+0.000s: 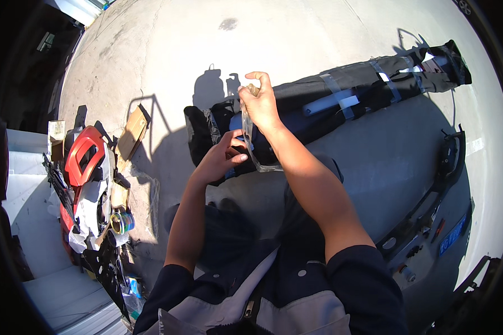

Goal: The person removes plastic wrap and adhesive tape from an automotive bumper cover and uses a wrench to adjust a bolt on the part while sitting on the ground.

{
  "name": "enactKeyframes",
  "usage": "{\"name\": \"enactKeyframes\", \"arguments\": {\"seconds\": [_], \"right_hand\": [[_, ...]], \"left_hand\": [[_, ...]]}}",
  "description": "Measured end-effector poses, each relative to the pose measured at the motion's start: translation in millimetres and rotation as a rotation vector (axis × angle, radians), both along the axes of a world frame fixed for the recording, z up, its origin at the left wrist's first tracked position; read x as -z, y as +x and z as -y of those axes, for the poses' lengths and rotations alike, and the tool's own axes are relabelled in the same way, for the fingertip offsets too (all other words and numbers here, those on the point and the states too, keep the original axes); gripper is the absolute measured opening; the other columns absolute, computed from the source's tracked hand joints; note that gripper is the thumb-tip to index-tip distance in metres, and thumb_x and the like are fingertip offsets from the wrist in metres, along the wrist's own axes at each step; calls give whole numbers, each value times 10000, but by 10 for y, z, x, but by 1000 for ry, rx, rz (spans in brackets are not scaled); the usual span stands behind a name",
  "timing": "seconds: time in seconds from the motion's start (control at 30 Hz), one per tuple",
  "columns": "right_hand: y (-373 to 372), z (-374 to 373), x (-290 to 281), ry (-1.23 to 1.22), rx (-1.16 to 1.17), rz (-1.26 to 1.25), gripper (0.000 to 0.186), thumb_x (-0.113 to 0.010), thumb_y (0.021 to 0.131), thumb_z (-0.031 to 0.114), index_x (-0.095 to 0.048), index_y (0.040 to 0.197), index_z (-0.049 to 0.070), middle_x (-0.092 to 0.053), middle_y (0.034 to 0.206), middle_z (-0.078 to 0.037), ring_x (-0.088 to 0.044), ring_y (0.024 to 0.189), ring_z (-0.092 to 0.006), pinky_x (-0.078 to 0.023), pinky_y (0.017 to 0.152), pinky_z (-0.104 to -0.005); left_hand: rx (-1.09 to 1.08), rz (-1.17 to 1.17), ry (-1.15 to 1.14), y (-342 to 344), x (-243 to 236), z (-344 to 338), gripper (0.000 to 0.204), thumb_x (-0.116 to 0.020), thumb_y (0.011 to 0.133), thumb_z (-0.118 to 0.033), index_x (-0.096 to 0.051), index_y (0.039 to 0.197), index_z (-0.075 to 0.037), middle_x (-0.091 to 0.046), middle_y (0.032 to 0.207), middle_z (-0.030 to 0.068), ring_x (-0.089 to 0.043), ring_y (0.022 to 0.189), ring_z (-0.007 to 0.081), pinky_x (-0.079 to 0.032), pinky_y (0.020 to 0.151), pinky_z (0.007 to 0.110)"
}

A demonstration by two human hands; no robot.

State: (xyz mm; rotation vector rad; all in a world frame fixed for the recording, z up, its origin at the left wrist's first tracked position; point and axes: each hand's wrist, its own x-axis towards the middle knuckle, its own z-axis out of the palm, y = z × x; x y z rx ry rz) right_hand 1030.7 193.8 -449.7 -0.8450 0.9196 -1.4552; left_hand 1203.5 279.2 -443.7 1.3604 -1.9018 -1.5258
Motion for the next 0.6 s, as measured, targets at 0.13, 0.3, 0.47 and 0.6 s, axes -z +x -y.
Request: {"name": "enactKeyframes", "arguments": {"seconds": [0.13, 0.3, 0.47, 0.6], "right_hand": [[-15, 22, 40, 29, -17, -20, 181, -543, 952, 32, -585, 1127, 36, -593, 728, -23, -500, 555, -76, -412, 507, -233], [46, 18, 73, 14, -15, -58, 258, -437, 939, -16, -602, 1138, -17, -654, 885, -82, -609, 667, -102, -484, 584, -238], [74, 27, 49, -11, -36, 15, 289, -400, 915, -45, -605, 1119, -46, -675, 984, -132, -680, 803, -158, -558, 723, -278], [113, -13, 133, -161, -36, -541, 273, -444, 869, -36, -643, 1055, -32, -701, 975, -123, -682, 915, -187, -529, 815, -311]], "left_hand": [[-4, 99, -82, -124, -9, -27, 624, -694, 924, -214, -374, 1441, -74, -621, 1207, 97, -641, 1001, 176, -520, 842, 335], [-11, -208, -35, -302, 150, -130, 442, -628, 969, -144, -452, 1357, -28, -637, 1117, 100, -626, 954, 125, -519, 810, 306], [-276, -299, -112, -213, 88, -9, 105, -539, 1000, -72, -581, 1082, -20, -570, 775, -16, -526, 673, 51, -423, 611, 212], [-760, -542, -211, 64, 18, 183, 267, -399, 968, -34, -595, 1148, -26, -542, 854, -3, -481, 681, 46, -409, 601, 201]]}}
